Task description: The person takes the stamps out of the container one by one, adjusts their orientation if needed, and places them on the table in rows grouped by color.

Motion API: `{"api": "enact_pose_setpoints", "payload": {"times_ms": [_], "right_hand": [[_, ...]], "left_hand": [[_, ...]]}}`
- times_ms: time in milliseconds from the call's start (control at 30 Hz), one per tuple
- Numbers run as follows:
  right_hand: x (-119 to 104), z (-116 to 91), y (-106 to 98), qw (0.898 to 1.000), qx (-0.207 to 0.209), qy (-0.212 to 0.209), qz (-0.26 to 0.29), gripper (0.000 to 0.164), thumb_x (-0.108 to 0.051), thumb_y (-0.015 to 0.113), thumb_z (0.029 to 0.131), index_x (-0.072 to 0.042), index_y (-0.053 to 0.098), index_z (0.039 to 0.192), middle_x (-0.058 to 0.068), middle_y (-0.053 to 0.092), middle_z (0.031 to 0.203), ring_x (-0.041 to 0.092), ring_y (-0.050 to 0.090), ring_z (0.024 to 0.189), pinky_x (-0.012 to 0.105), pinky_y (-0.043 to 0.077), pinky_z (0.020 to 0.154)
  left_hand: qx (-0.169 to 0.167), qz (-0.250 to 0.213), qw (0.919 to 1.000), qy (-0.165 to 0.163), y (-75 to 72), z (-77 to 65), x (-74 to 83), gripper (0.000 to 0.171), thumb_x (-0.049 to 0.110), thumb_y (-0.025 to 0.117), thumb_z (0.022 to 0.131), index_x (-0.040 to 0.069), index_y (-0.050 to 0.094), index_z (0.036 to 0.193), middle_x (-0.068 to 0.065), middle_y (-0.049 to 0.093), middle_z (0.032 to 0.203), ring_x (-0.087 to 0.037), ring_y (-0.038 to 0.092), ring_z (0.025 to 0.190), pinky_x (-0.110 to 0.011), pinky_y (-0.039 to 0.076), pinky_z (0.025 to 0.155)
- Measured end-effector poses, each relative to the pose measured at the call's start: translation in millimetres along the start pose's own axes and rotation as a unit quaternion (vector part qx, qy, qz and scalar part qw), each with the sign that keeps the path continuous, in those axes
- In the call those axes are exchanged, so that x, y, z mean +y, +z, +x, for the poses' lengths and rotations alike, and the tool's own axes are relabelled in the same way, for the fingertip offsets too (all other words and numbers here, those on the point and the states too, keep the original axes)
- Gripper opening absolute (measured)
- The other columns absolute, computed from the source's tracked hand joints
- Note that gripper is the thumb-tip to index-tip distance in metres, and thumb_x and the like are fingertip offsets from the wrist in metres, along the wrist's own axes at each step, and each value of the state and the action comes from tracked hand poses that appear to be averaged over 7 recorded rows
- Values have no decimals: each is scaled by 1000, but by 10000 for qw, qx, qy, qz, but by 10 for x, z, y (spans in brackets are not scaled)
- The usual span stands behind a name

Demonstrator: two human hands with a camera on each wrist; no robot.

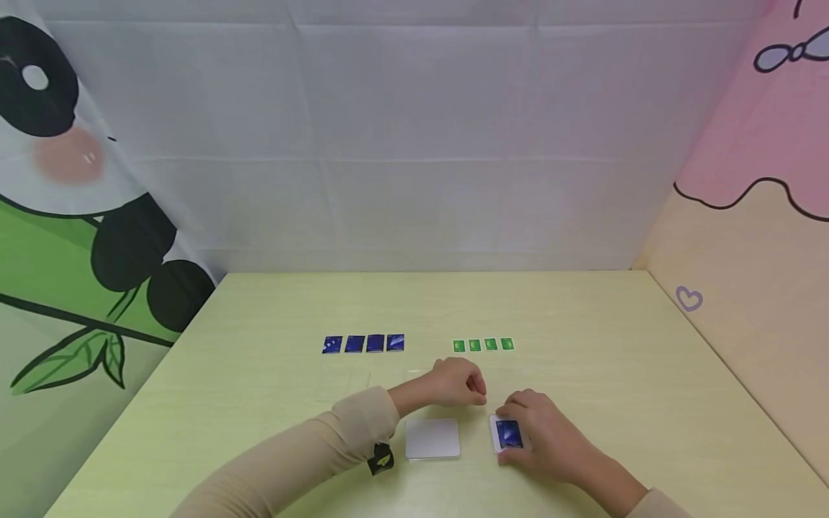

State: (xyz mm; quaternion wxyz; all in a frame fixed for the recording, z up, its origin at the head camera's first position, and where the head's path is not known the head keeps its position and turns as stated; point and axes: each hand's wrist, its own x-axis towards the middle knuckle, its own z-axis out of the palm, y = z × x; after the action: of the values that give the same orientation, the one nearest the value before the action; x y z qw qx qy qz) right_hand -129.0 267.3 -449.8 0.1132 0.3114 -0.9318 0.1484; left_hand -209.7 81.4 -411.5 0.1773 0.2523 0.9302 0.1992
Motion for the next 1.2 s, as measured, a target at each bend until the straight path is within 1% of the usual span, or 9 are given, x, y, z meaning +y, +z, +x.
{"api": "enact_pose_setpoints", "payload": {"times_ms": [100,267,467,667,733,867,933,1100,1200], "right_hand": [[17,-13,6,10000,38,-19,-23,49,-46,82,69,-14,69,105,-5,65,106,14,58,97,39,51,85],[43,-33,9,9999,134,-19,-13,48,-45,82,68,-15,69,104,-6,65,105,13,58,96,38,51,84],[58,-54,-7,9998,2,198,22,48,-44,82,69,-16,70,104,-7,65,106,13,58,98,39,50,86],[92,-88,-10,9996,10,270,-42,47,-43,83,68,-15,70,103,-7,64,105,12,57,97,38,50,86],[104,-99,-17,9995,-16,299,-69,47,-43,83,68,-14,70,103,-7,64,105,12,57,97,39,50,86],[124,-115,-42,9994,-68,335,-106,47,-43,83,68,-14,70,103,-7,64,104,13,57,96,39,50,86],[130,-119,-57,9993,-91,344,-115,47,-42,83,68,-14,70,103,-7,64,104,13,58,97,40,50,86],[146,-125,-100,9986,-240,460,-102,46,-41,82,69,-14,69,104,-5,65,106,16,59,99,42,50,87],[161,-129,-121,9978,-348,566,-80,47,-44,81,71,-14,69,105,-4,65,106,17,59,100,43,50,88]], "left_hand": [[7,46,10000,51,7,-2,10,8,26,72,84,18,73,84,10,68,79,-1,50,73,-28,33,82],[34,65,9999,113,29,5,16,8,26,72,84,18,73,82,10,67,77,-1,50,72,-28,32,82],[5,52,9999,120,43,-1,45,8,26,72,84,18,72,82,10,67,76,-1,49,72,-31,33,87],[-52,109,9999,106,50,-23,97,8,26,72,84,19,72,82,11,66,76,-1,50,72,-35,34,95],[-58,121,9999,95,52,-29,113,8,27,72,84,19,72,82,11,66,76,-1,49,72,-33,34,93],[-83,93,9999,69,62,-30,136,8,26,72,84,18,72,82,11,66,75,-2,48,71,-27,31,83],[-120,69,9999,58,70,-29,143,8,26,72,84,18,72,82,11,65,74,-2,48,70,-26,30,81],[-184,41,9998,46,92,-18,159,8,26,72,85,18,71,82,11,63,73,-2,47,70,-26,30,83],[-206,39,9998,45,110,-9,163,9,27,71,85,18,71,82,11,63,72,-2,47,70,-26,30,82]]}}
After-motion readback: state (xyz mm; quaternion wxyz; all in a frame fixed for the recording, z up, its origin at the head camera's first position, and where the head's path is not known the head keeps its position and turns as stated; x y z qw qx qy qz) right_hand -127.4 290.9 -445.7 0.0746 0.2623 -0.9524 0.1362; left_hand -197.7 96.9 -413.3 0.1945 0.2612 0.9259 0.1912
